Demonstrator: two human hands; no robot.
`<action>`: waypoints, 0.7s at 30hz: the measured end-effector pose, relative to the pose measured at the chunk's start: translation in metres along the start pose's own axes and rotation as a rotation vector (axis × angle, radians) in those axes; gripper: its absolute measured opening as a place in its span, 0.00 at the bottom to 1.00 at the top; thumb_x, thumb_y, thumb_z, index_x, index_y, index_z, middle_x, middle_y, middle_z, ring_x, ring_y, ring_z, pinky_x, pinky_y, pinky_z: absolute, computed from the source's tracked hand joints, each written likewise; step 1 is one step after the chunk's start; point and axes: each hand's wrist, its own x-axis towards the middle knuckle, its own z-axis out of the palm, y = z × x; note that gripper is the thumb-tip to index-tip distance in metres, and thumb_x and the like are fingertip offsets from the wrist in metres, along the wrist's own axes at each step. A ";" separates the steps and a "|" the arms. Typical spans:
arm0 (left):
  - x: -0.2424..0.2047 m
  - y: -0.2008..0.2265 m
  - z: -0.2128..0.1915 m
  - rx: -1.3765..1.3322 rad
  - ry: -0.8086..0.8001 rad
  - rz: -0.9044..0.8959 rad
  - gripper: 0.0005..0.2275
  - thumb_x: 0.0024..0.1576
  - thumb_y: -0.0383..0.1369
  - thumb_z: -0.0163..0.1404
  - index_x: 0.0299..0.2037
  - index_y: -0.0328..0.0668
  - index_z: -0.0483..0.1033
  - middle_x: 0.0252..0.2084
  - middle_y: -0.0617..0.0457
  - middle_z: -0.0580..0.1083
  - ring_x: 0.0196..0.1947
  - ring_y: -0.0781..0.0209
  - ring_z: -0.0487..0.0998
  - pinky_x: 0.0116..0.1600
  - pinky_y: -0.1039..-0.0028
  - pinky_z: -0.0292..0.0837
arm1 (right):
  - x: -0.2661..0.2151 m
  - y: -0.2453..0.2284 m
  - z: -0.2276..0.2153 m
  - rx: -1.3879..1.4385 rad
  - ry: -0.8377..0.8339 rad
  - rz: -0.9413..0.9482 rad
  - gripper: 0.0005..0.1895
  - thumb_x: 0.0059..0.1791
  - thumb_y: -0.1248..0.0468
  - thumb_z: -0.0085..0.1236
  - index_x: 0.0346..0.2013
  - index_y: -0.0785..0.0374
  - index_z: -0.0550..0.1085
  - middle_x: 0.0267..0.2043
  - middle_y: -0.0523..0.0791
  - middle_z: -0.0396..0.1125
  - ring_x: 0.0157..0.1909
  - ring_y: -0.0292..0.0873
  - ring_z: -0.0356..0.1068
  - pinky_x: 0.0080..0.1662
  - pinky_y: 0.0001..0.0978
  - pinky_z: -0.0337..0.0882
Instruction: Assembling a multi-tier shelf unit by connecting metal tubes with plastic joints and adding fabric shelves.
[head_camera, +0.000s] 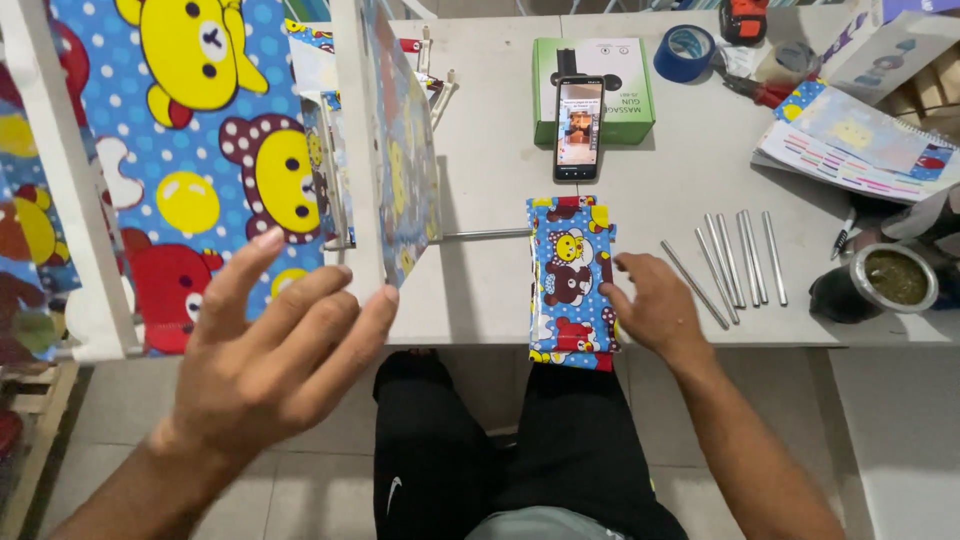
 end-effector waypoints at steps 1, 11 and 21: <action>-0.002 -0.005 -0.001 -0.012 0.000 -0.012 0.07 0.64 0.20 0.57 0.47 0.41 0.78 0.32 0.52 0.76 0.39 0.57 0.83 0.67 0.47 0.64 | 0.006 -0.014 0.006 0.020 -0.028 -0.103 0.26 0.51 0.55 0.59 0.61 0.62 0.70 0.56 0.51 0.71 0.56 0.50 0.70 0.56 0.46 0.73; -0.018 -0.055 0.021 0.025 0.089 -0.127 0.10 0.67 0.20 0.59 0.56 0.40 0.80 0.35 0.48 0.80 0.37 0.56 0.83 0.71 0.54 0.62 | 0.069 -0.103 0.145 -0.237 -0.035 -0.480 0.09 0.49 0.61 0.48 0.40 0.61 0.74 0.44 0.49 0.71 0.47 0.56 0.67 0.47 0.52 0.62; 0.001 -0.071 -0.007 -0.031 0.171 -0.109 0.07 0.69 0.16 0.57 0.52 0.32 0.86 0.34 0.41 0.82 0.35 0.46 0.84 0.75 0.52 0.59 | 0.017 -0.130 0.102 -0.056 -0.476 -0.359 0.11 0.53 0.57 0.41 0.40 0.59 0.69 0.40 0.52 0.69 0.39 0.62 0.70 0.36 0.59 0.67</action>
